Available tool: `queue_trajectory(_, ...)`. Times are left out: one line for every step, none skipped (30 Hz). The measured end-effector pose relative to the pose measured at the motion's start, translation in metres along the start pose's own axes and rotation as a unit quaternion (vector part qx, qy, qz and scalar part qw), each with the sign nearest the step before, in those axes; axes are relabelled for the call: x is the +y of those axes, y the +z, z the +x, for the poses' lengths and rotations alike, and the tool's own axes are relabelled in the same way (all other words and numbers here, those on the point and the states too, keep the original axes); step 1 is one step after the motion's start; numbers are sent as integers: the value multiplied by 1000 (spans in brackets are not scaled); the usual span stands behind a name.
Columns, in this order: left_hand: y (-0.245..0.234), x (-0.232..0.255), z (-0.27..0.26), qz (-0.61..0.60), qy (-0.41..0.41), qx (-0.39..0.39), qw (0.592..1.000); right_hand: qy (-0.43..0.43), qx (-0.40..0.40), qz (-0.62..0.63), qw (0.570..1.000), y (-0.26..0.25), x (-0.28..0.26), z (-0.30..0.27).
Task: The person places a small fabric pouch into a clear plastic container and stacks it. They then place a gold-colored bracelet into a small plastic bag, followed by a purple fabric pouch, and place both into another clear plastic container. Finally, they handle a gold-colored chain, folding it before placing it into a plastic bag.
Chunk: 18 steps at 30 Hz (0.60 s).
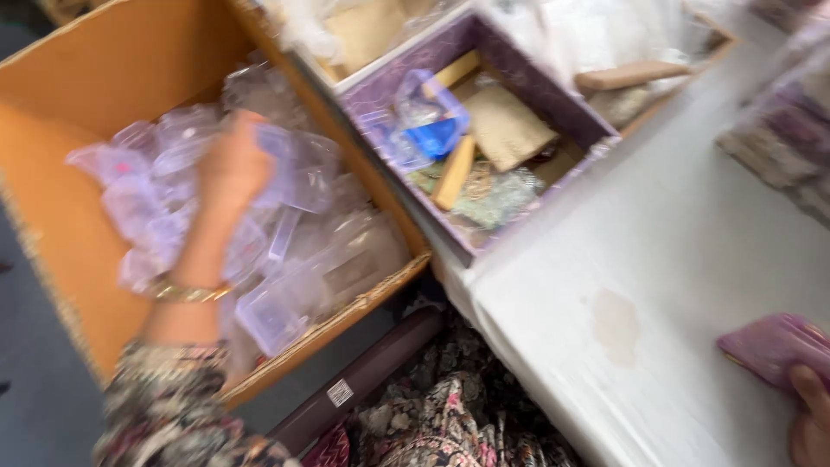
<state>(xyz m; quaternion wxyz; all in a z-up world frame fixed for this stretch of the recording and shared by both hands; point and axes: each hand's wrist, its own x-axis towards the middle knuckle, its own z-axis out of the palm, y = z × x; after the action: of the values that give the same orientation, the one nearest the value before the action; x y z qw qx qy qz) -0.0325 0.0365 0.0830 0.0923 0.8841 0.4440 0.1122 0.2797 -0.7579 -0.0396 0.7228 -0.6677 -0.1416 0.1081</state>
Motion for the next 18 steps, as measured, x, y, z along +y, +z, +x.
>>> queue_trajectory(-33,13,-13,-4,14,-1,1000,-4,12,3,1000,9,-6,-2)
queue_trajectory(-64,29,-24,-23,77,117,990,-9,30,3,1000,23,-12,-13)
queue_trajectory(-94,44,-34,-47,138,232,962,-14,48,3,999,44,-15,-25)
queue_trajectory(-103,66,-47,-62,160,227,959,-21,74,-2,997,49,-18,-25)
queue_trajectory(-112,86,-61,-98,224,230,942,-10,70,15,997,53,-21,-24)
queue_trajectory(-121,106,-76,-136,289,231,919,0,68,33,997,54,-24,-23)
queue_trajectory(-123,141,-87,-152,311,226,910,-9,96,28,995,54,-23,-24)
queue_trajectory(-125,170,-99,-202,369,182,889,-25,97,58,993,58,-24,-24)
queue_trajectory(-130,195,-112,-248,425,136,860,-43,98,87,990,62,-25,-23)
queue_trajectory(-127,241,-118,-256,439,135,851,-52,113,85,989,64,-32,-24)
queue_trajectory(-125,287,-126,-210,509,140,823,-59,137,105,983,67,-40,-25)
queue_trajectory(-124,328,-138,-164,571,146,791,-65,155,126,978,71,-46,-23)
queue_trajectory(-103,361,-148,-169,579,148,784,-72,164,124,976,68,-50,-22)
queue_trajectory(-83,394,-159,-171,617,92,762,-78,195,139,968,67,-53,-21)
queue_trajectory(-63,428,-170,-170,653,35,737,-84,224,155,959,65,-56,-19)
queue_trajectory(-28,452,-182,-172,661,36,729,-91,233,154,956,60,-55,-18)
queue_trajectory(8,477,-195,-124,684,52,717,-110,261,161,945,56,-54,-16)
queue_trajectory(44,501,-209,-75,704,66,703,-126,289,167,934,52,-51,-15)
